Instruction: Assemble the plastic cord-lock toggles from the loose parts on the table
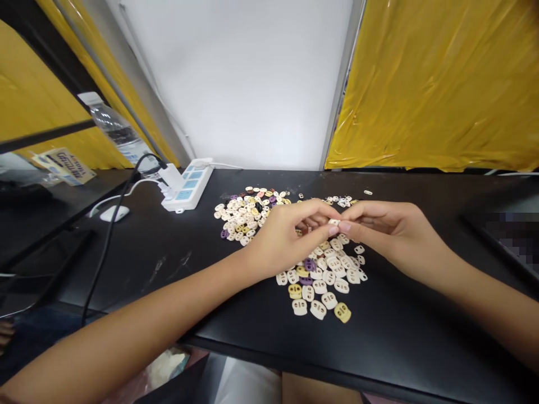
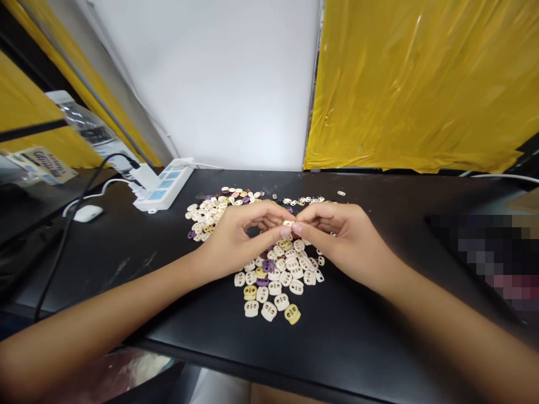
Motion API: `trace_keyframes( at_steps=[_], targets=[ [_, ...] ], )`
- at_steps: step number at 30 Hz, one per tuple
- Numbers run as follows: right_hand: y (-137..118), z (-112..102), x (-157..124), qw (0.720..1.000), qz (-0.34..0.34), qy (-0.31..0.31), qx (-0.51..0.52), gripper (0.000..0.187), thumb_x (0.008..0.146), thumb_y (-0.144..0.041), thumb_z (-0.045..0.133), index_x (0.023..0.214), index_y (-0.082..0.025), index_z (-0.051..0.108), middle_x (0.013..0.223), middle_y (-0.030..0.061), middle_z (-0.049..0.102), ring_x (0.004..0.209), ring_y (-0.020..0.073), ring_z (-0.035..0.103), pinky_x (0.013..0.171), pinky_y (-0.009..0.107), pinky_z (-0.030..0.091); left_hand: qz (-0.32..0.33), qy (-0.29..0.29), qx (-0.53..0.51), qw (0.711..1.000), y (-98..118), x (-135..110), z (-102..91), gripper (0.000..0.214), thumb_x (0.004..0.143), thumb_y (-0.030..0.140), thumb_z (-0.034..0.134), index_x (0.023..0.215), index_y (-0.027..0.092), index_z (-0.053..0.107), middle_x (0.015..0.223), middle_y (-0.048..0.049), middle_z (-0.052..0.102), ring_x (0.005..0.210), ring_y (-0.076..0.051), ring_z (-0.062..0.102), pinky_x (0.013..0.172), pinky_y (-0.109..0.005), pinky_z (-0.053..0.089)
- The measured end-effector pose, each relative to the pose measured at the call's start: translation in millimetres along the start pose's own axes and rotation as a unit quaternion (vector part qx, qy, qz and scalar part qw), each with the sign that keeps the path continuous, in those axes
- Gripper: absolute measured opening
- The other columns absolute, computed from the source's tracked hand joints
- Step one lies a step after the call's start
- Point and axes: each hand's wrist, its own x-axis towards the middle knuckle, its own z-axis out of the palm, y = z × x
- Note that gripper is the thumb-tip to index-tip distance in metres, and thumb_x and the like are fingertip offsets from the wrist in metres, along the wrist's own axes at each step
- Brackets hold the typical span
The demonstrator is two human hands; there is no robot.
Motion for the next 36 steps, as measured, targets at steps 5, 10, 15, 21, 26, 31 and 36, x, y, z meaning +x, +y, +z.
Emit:
trace_keyframes(
  at_steps=[5, 10, 15, 21, 26, 31, 36],
  targets=[
    [2, -1, 2, 0.997, -0.009, 0.025, -0.066, 0.019, 0.087, -0.040, 0.076, 0.084, -0.021, 0.077, 0.081, 0.0041, 0.077, 0.072, 0.0173, 0.068, 0.066, 0.029, 0.053, -0.035, 0.013, 0.044, 0.998, -1, 6, -17.6, 0.010, 0.090, 0.024, 0.070, 0.091, 0.015, 0.075, 0.086, -0.0048, 0.075, 0.074, -0.013, 0.067, 0.067, -0.025, 0.053],
    [7, -4, 4, 0.988, -0.023, 0.055, -0.141, 0.015, 0.089, -0.034, 0.069, 0.090, -0.021, 0.075, 0.085, 0.0044, 0.078, 0.073, 0.0179, 0.070, 0.067, 0.031, 0.054, -0.087, -0.054, 0.094, 0.990, 4, 8, -23.6, 0.014, 0.090, 0.024, 0.069, 0.093, 0.014, 0.079, 0.078, -0.0029, 0.075, 0.061, -0.010, 0.057, 0.056, -0.023, 0.044],
    [6, -3, 4, 0.984, -0.014, 0.039, -0.175, 0.011, 0.088, -0.029, 0.065, 0.090, -0.022, 0.074, 0.078, 0.0017, 0.076, 0.066, 0.0154, 0.066, 0.063, 0.029, 0.053, -0.093, -0.059, 0.131, 0.985, 11, 11, -31.8, 0.025, 0.095, 0.035, 0.064, 0.091, 0.016, 0.081, 0.079, -0.0028, 0.074, 0.066, -0.012, 0.057, 0.058, -0.025, 0.041],
    [6, -2, 4, 0.979, 0.003, 0.025, -0.201, 0.012, 0.086, -0.027, 0.062, 0.086, -0.022, 0.072, 0.081, 0.0025, 0.076, 0.069, 0.0166, 0.065, 0.066, 0.030, 0.054, -0.107, -0.036, 0.295, 0.949, 3, 19, -68.1, 0.024, 0.092, 0.033, 0.061, 0.091, 0.019, 0.080, 0.086, -0.0035, 0.078, 0.073, -0.016, 0.062, 0.069, -0.030, 0.045],
    [13, -7, 7, 0.971, 0.011, 0.030, -0.237, 0.012, 0.087, -0.028, 0.062, 0.086, -0.023, 0.073, 0.084, 0.0028, 0.075, 0.073, 0.0182, 0.065, 0.072, 0.034, 0.054, -0.133, -0.068, 0.387, 0.910, -4, 18, -77.2, 0.020, 0.082, 0.021, 0.061, 0.091, 0.022, 0.079, 0.094, -0.0035, 0.080, 0.080, -0.020, 0.068, 0.075, -0.034, 0.049],
    [24, -18, 9, 0.955, -0.053, -0.012, -0.291, 0.023, 0.093, -0.035, 0.061, 0.107, -0.024, 0.075, 0.113, 0.0081, 0.074, 0.108, 0.0261, 0.066, 0.104, 0.048, 0.049, -0.164, -0.072, 0.422, 0.889, -5, 18, -76.2, 0.026, 0.082, 0.020, 0.060, 0.098, 0.021, 0.080, 0.102, -0.0058, 0.080, 0.093, -0.026, 0.071, 0.084, -0.040, 0.053],
    [25, -18, 5, 0.926, -0.079, -0.114, -0.350, 0.048, 0.103, -0.047, 0.048, 0.145, -0.028, 0.061, 0.156, 0.0122, 0.050, 0.151, 0.0315, 0.035, 0.123, 0.057, 0.030, -0.156, -0.076, 0.438, 0.882, -18, 16, -60.6, 0.037, 0.092, 0.020, 0.055, 0.123, 0.017, 0.075, 0.119, -0.0132, 0.073, 0.113, -0.030, 0.066, 0.104, -0.045, 0.049]
  ],
)
